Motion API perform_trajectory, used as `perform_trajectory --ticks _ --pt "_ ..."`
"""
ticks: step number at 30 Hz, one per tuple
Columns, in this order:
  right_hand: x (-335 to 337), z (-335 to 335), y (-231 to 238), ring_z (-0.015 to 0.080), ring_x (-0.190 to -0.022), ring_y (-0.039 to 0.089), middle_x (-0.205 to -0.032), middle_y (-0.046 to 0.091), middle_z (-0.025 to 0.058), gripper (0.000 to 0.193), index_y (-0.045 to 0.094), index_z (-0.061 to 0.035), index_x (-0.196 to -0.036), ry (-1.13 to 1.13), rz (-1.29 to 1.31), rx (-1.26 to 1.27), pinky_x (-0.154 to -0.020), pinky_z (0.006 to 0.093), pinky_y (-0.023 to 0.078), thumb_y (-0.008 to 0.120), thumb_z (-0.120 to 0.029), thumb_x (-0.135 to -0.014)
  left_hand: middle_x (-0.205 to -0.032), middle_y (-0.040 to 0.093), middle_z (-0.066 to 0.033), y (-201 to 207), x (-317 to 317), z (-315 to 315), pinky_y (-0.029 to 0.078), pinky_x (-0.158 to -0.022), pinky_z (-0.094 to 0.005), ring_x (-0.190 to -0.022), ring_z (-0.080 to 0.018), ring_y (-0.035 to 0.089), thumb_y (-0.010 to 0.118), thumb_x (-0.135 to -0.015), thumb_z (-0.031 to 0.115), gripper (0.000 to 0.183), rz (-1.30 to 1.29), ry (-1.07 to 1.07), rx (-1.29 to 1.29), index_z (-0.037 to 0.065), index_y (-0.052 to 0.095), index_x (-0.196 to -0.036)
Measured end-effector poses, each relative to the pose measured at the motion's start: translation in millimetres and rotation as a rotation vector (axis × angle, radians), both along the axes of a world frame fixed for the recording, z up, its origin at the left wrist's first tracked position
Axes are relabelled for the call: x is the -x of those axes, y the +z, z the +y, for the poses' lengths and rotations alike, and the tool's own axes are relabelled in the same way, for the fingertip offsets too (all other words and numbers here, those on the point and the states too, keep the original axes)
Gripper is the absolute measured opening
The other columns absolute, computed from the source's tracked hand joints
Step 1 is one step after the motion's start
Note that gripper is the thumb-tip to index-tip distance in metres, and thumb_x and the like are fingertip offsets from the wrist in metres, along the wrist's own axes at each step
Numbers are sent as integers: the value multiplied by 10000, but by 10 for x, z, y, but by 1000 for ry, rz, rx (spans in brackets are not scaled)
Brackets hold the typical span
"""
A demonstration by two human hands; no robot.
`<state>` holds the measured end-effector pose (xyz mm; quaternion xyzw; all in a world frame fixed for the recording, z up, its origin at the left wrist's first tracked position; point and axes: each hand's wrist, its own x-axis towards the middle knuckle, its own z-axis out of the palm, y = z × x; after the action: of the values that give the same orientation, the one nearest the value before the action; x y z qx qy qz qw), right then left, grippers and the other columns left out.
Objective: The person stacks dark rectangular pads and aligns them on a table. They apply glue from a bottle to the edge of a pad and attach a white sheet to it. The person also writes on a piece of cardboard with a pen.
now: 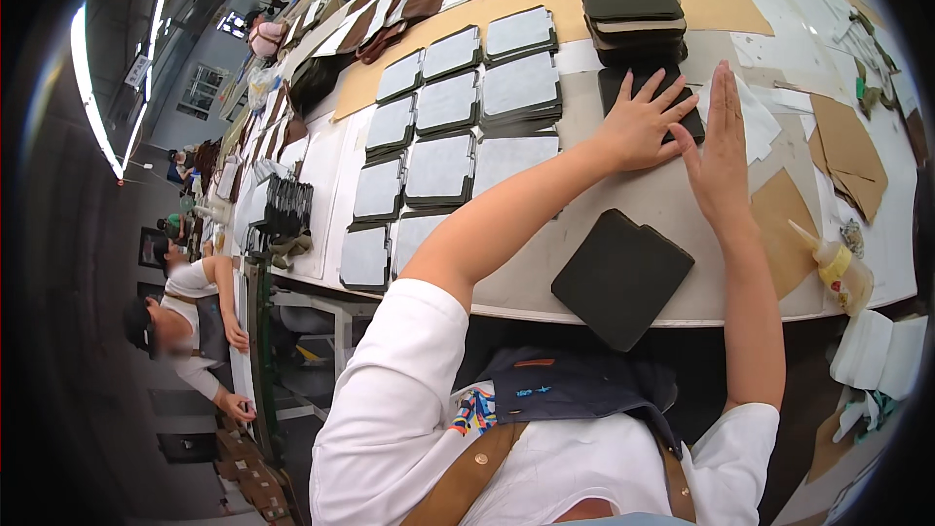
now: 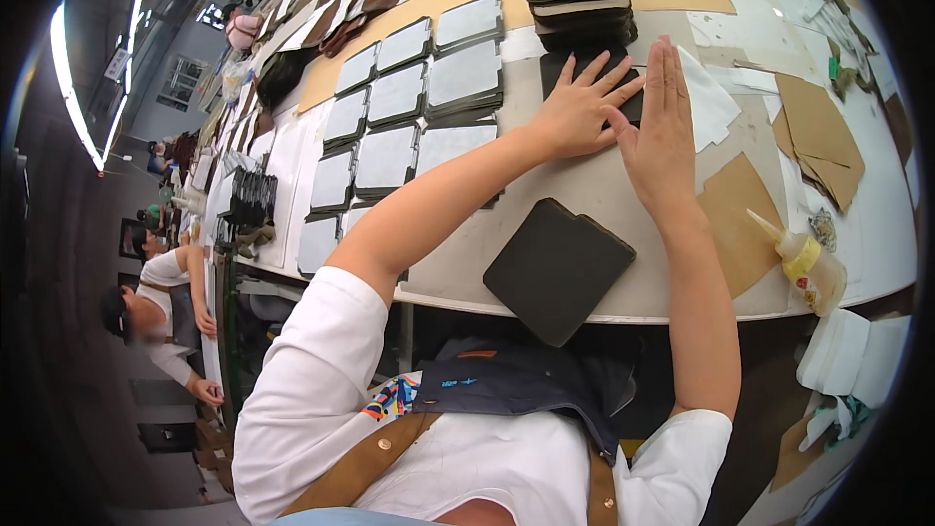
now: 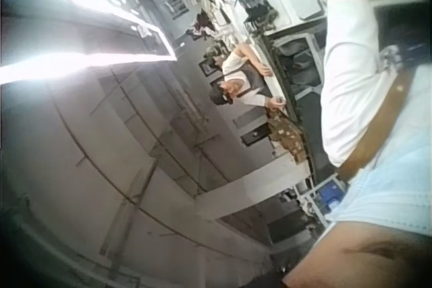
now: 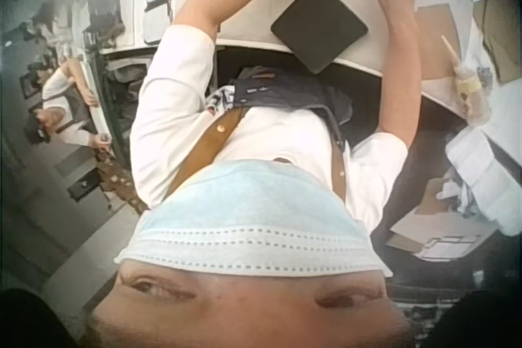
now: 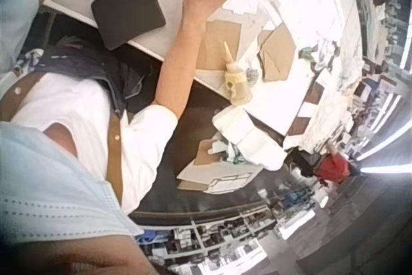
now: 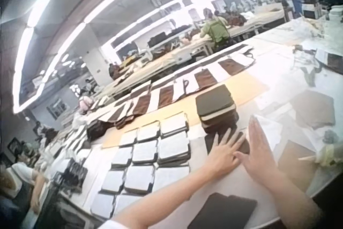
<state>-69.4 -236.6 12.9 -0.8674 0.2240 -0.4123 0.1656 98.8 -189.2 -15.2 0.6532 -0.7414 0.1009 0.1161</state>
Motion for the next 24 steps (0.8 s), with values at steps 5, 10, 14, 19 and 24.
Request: perform_trajectory --ticks 5,10,14,19,24 --pt "16 33 -367 290 -1491 138 -1608 156 158 932 132 -28 -1545 56 414 -60 -1200 433 171 637 -458 -890 -1577 287 -99 -28 -6 -3 196 -1140 -625 -1452 -348 241 505 -900 501 697 -60 8 -29 116 398 -1471" --pt "-7 -79 -361 311 -1488 147 -1606 166 165 894 151 -7 -1536 -8 303 6 -1192 443 167 619 -444 -913 -1572 295 -104 -66 -4 -70 191 -1142 -619 -1454 -344 241 499 -902 534 737 22 -30 23 106 365 -1487" --pt "122 -150 -25 344 -1465 216 -1577 238 199 692 271 12 -1501 -26 -175 66 -1181 443 186 553 -351 -983 -1584 261 -144 42 -55 -118 147 -1192 -491 -1478 -308 199 427 -944 604 781 140 -57 -101 78 314 -1510" --pt "875 621 175 307 -1420 329 -1514 368 187 506 425 33 -1417 8 -357 -302 -1158 396 245 514 -259 -1014 -1481 446 -157 344 -151 52 275 -1151 -319 -1398 -265 382 404 -1042 402 564 857 51 -56 17 405 -1455" --pt "1696 1668 -46 182 -1021 648 -1082 663 113 300 598 41 -1191 235 -425 -1195 -912 303 495 486 -185 -1028 -1360 548 -116 856 141 1367 352 -1086 -335 -1288 -195 483 450 -1037 334 477 1066 116 -395 23 462 -1399"
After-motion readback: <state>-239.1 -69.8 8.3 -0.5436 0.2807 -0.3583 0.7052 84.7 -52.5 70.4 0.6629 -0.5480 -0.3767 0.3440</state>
